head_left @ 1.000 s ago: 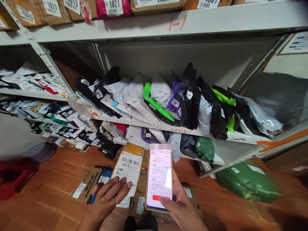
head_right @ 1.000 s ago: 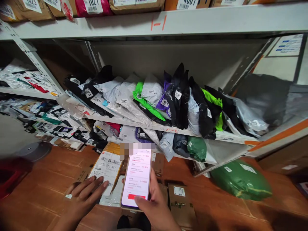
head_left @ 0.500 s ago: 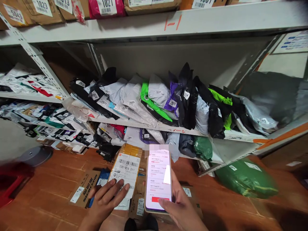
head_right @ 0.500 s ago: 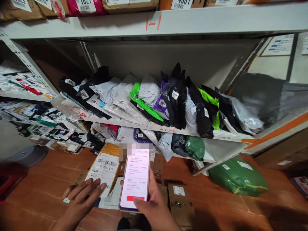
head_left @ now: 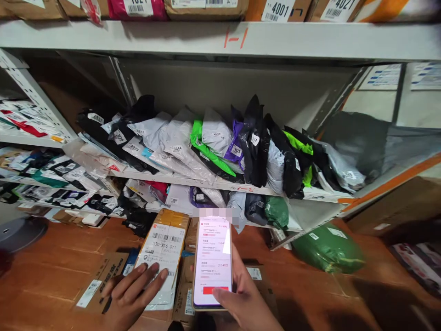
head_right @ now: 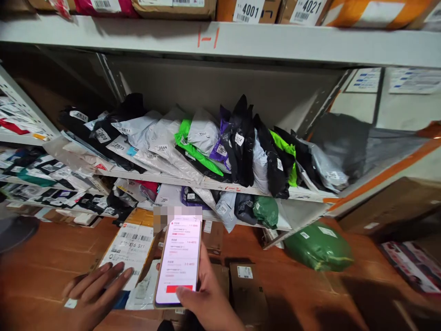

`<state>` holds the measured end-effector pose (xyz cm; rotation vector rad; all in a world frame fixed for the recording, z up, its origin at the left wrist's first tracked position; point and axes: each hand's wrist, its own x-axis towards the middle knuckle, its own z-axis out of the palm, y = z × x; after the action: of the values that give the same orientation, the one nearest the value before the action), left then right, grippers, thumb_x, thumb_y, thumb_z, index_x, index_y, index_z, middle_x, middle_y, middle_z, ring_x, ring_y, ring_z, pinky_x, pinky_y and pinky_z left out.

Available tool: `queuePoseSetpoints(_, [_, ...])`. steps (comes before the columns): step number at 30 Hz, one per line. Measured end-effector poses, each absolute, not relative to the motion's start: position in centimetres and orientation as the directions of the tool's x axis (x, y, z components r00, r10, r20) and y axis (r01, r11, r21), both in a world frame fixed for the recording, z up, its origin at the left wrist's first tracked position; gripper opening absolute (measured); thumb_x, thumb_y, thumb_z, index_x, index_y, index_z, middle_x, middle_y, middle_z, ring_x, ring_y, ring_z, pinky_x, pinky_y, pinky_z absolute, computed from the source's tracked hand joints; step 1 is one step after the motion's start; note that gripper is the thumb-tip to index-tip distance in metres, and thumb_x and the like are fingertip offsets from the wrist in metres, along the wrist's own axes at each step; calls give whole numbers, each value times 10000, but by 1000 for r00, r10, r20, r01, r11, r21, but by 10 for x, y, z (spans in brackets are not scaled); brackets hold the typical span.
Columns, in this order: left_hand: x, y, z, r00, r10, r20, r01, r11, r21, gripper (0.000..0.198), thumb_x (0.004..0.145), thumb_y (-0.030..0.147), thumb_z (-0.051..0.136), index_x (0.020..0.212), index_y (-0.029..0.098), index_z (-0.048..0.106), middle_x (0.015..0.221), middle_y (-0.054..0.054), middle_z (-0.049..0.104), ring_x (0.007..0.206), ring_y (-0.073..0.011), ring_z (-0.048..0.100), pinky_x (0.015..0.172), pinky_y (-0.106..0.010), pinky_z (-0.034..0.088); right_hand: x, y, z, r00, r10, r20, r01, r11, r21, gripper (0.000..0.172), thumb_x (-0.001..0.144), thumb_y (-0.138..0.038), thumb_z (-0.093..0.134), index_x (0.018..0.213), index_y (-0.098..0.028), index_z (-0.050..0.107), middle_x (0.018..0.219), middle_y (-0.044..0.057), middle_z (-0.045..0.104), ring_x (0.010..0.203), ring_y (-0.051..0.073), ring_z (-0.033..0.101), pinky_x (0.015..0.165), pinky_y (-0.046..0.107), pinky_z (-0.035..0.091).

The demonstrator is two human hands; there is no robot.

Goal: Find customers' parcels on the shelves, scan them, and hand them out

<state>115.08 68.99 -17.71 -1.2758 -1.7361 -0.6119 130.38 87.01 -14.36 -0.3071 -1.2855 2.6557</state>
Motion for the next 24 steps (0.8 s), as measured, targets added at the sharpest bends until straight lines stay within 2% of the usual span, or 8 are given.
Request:
queuePoseSetpoints(2, [1149,684,-181,-134,529,838,926,368,-84,269,891,118,505,838,326,666,746,51,667,757,-108,554,644,-275,321,1302,872,-146,-966,245,-84,-80,-590,-804,852,656,-239,753,1345,-280,253,1180,93,623,1045,269,608,849,406,468])
queuePoseSetpoints(4, [1148,677,-183,-186,564,804,917,393,-64,344,864,86,521,981,384,646,790,60,680,787,-116,568,661,-277,331,1300,873,-150,-966,250,-57,-104,-585,-804,881,661,-240,752,1357,-276,213,1194,100,610,1027,261,615,835,400,472])
queuePoseSetpoints(7, [1146,668,-184,-210,639,740,915,395,-81,486,836,101,546,1191,433,539,858,60,689,826,-133,584,705,-275,356,1298,875,-152,-974,225,-34,-112,-602,-791,880,668,-230,748,1353,-255,196,1177,112,622,1050,267,609,861,411,464])
queuePoseSetpoints(9, [1145,665,-186,-207,650,731,915,394,-91,516,838,111,534,1240,433,501,884,57,692,828,-141,594,747,-275,370,1296,876,-150,-977,213,-27,-112,-612,-783,843,669,-226,744,1335,-246,226,1191,121,619,1064,273,605,863,412,467])
queuePoseSetpoints(14, [1142,665,-188,-189,593,783,905,414,-95,470,857,139,501,1225,431,519,867,46,698,817,-155,601,823,-295,374,1293,876,-146,-975,212,-64,-79,-602,-795,829,661,-174,732,1332,-245,250,1188,109,629,1051,268,613,871,408,458])
queuePoseSetpoints(19, [1141,671,-179,-204,637,743,911,401,-93,424,827,113,546,1128,407,590,833,35,686,810,-153,583,768,-287,368,1290,876,-153,-963,238,-129,-33,-577,-816,897,660,-169,704,1377,-269,174,1236,109,602,1088,292,588,895,450,441])
queuePoseSetpoints(24, [1137,687,-176,-85,470,879,906,404,-128,327,839,92,541,976,371,641,703,43,640,709,-129,539,686,-264,346,1285,877,-152,-948,250,-196,31,-542,-840,923,636,-201,726,1390,-247,196,1176,121,642,1047,313,606,919,481,432])
